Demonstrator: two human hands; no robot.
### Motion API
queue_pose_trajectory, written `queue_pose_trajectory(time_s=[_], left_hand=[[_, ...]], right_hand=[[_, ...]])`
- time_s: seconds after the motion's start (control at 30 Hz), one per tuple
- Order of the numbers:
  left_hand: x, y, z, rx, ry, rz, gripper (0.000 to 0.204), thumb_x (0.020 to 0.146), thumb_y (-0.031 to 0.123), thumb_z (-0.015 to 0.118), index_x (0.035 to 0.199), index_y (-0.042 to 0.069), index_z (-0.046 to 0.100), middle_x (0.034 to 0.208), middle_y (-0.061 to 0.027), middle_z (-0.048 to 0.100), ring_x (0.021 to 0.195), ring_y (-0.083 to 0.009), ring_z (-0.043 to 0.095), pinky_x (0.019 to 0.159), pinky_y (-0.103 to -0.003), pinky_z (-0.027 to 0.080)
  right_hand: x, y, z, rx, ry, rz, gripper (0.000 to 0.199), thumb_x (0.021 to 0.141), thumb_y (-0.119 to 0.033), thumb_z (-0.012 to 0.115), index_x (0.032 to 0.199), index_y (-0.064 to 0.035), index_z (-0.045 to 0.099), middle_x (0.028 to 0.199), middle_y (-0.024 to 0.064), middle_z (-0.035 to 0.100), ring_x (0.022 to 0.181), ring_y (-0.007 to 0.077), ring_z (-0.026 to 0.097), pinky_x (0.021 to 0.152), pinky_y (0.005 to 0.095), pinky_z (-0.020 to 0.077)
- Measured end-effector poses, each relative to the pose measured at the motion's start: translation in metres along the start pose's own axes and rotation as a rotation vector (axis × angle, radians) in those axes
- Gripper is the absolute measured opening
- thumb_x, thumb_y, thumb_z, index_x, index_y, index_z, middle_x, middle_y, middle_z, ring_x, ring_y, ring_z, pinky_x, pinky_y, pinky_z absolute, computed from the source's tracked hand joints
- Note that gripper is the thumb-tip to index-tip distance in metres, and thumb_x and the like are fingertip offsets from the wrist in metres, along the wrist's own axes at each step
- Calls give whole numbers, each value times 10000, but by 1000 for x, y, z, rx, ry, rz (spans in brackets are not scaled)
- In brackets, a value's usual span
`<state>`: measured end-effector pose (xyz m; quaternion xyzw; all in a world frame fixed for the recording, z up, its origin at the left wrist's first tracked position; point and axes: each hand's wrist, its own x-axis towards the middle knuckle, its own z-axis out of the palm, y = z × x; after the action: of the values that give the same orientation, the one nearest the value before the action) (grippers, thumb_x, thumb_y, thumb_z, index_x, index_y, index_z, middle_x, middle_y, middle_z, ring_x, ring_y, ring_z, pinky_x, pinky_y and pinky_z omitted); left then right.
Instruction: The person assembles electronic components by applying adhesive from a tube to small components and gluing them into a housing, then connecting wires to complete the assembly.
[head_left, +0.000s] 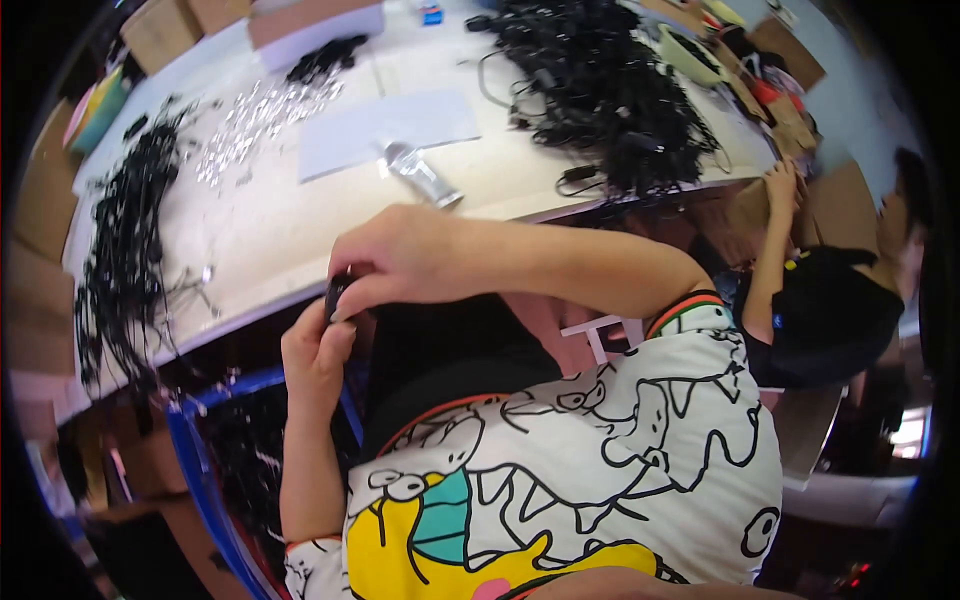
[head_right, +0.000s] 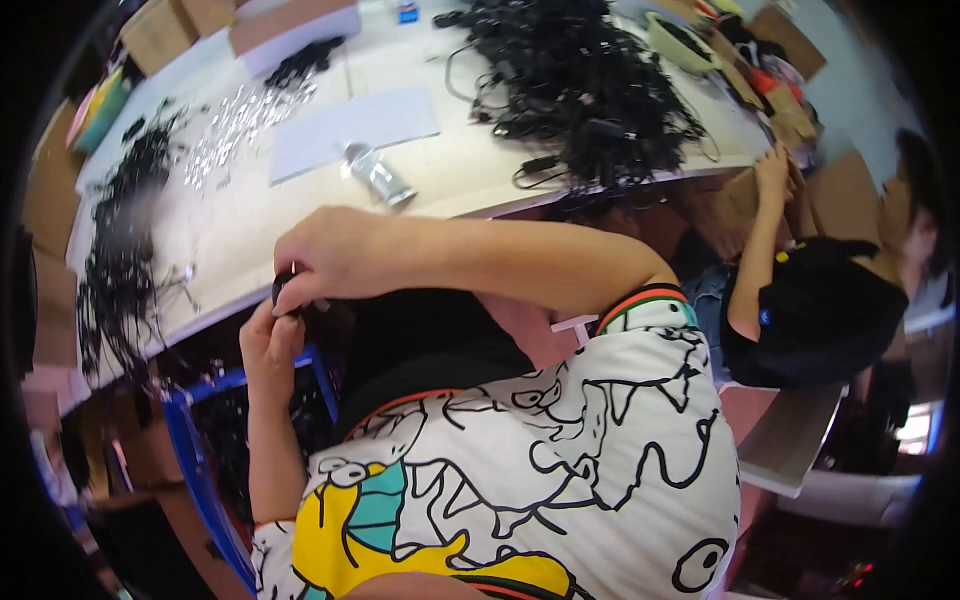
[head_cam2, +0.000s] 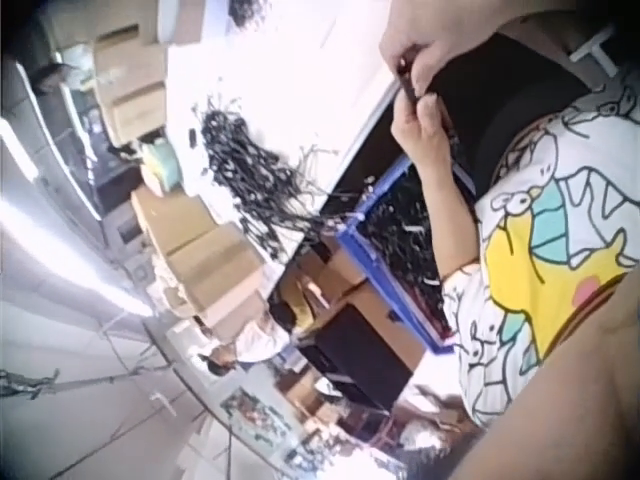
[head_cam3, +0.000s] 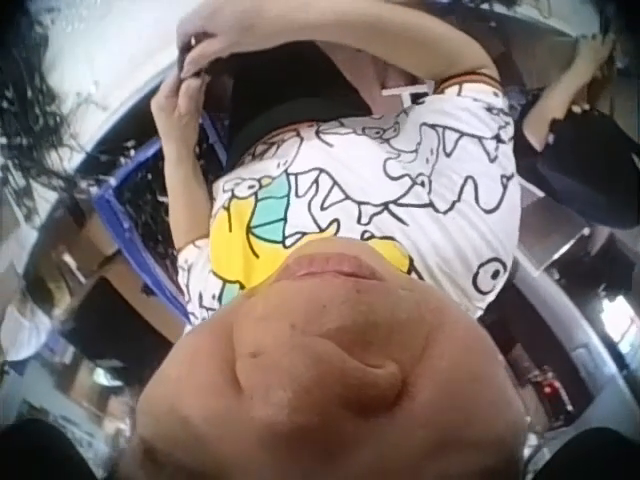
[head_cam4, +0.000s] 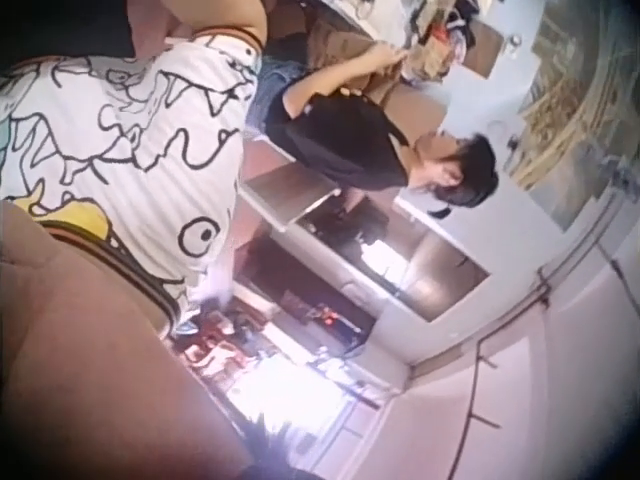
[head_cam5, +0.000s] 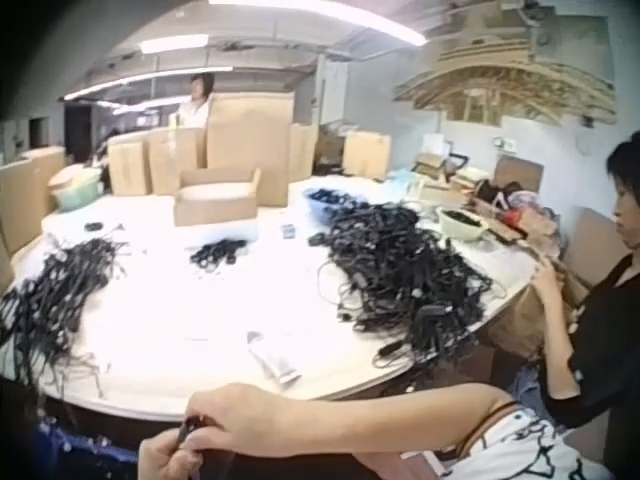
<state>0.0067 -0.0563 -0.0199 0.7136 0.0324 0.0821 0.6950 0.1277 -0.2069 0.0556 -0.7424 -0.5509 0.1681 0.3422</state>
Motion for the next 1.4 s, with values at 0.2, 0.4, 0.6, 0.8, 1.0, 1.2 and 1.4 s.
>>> queue_pose_trajectory(time_s=[0.2, 0.4, 0.6, 0.8, 1.0, 1.2, 1.4], left_hand=[[7, 30, 11, -487, 273, 117, 355, 842, 349, 536, 990, 31, 482, 580, 70, 334, 488, -25, 292, 429, -172, 242], [20, 89, 9, -1058, -31, 428, 475, 867, 418, 428, 1146, 36, 387, 741, 4, 413, 604, -70, 383, 543, -194, 367], [22, 61, 18, -670, 73, 119, 477, 910, 321, 387, 1279, 33, 297, 989, -51, 500, 818, -118, 477, 739, -243, 420], [40, 51, 33, -724, -46, 45, 290, 904, 149, 419, 1161, 15, 434, 899, -53, 511, 734, -112, 481, 655, -223, 412], [57, 46, 39, -648, -40, 4, 287, 904, 140, 423, 1164, 19, 434, 879, -42, 508, 716, -103, 477, 642, -215, 418], [68, 44, 51, -556, -31, 0, 280, 903, 130, 422, 1158, 16, 438, 873, -42, 504, 710, -92, 474, 636, -202, 408], [56, 58, 34, -380, 32, 91, 248, 884, 99, 435, 1111, 5, 473, 855, -47, 500, 715, -98, 464, 640, -206, 393]], right_hand=[[-12, 2, 31, 266, 317, -70, 435, 820, -357, 539, 1043, 16, 498, 747, 83, 602, 695, 211, 583, 689, 305, 456], [-49, -46, 6, 653, -172, 88, 262, 860, -255, 495, 761, -16, 535, 599, 30, 537, 580, 106, 518, 532, 243, 406], [-95, -58, -145, 462, 471, 168, 331, 807, -206, 536, 1110, -74, 551, 653, 79, 584, 561, 136, 561, 498, 253, 431], [-123, -51, -300, 50, 1074, 221, 407, 783, -143, 552, 1157, -11, 462, 543, 11, 503, 398, 98, 434, 326, 224, 285], [-138, -6, -399, -25, 1322, 40, 239, 819, -157, 510, 1041, -73, 537, 558, 5, 500, 440, 107, 457, 373, 241, 344], [-191, 126, -427, -758, 1392, 443, 223, 792, -182, 507, 935, -29, 584, 670, 92, 591, 599, 236, 553, 573, 349, 446], [-214, 267, -305, -922, 707, 1071, 325, 765, -296, 501, 1019, -124, 608, 971, 157, 593, 911, 339, 556, 826, 395, 420]])
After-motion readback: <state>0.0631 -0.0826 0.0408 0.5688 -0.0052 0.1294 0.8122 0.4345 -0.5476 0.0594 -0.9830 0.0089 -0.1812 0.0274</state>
